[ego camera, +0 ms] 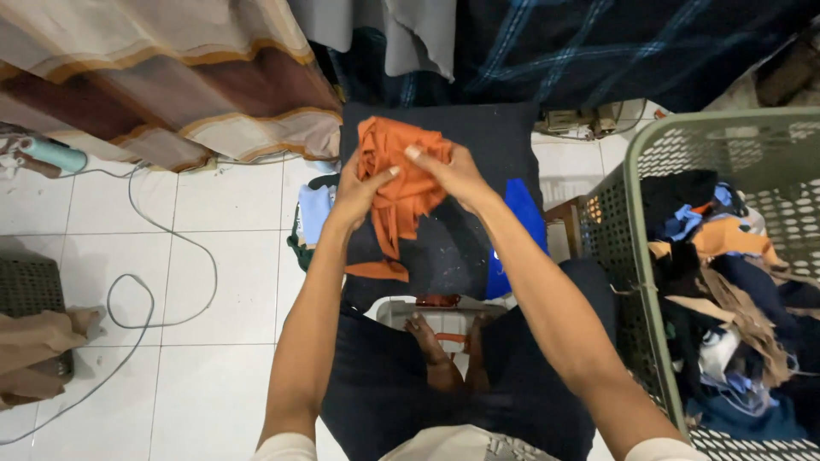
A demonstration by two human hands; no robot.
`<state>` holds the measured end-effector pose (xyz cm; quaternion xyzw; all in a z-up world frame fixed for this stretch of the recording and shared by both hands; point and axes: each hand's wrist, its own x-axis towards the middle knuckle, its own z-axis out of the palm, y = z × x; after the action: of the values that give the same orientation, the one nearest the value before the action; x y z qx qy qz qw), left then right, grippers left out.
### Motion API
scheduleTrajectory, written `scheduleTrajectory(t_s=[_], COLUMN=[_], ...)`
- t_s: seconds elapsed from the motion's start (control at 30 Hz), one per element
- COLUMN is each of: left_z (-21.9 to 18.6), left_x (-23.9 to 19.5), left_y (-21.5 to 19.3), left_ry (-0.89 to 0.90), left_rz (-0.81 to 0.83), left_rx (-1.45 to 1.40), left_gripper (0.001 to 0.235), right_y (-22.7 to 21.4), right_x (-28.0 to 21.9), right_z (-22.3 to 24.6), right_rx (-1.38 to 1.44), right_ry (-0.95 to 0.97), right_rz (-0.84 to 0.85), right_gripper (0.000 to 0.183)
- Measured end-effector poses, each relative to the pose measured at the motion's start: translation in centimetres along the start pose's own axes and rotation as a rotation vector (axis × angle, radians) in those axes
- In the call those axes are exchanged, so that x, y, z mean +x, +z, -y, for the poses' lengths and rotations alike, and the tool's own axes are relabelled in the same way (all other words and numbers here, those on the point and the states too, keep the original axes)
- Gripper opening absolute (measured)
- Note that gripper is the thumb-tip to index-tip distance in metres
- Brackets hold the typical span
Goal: The person sits on the floor and sorts through a pile of clothes, picking up items from a laundry basket and placing them on a small table. They handle an orange garment and a beige strip, folding and arranging them among other folded clothes.
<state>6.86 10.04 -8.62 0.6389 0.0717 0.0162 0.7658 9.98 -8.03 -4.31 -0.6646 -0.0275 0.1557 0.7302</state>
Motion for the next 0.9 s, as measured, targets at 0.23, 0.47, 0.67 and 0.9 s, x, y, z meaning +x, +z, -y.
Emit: scheduleTrajectory(t_s=[0.23, 0.47, 0.67, 0.9], left_z=[4.2, 5.0, 8.9, 7.2], left_x=[8.4, 11.5, 14.5, 15.4], left_y=[-3.8, -3.4, -5.1, -7.1], left_ry=[-0.031, -0.231, -0.239, -0.306], left_rz=[-0.081, -0.129, -0.123, -0.052], left_rx=[-0.16, -0.212, -0.101, 0.538], left_gripper=[0.068, 0.076, 0.075, 0.085], right_y=[-0.3, 3.1, 2.1, 0.5], right_x=[-4.9, -8.3, -7.6, 0.3], right_z=[-14.9, -22.8, -19.0, -9.3], right_rx=[-0.413, -0.886, -0.619, -0.451], right_ry=[0.078, 0.175, 0.082, -0.015], right_rz=[-0.119, 0.269, 0.253, 0.239], right_gripper=[0.038, 0.017, 0.014, 0.01])
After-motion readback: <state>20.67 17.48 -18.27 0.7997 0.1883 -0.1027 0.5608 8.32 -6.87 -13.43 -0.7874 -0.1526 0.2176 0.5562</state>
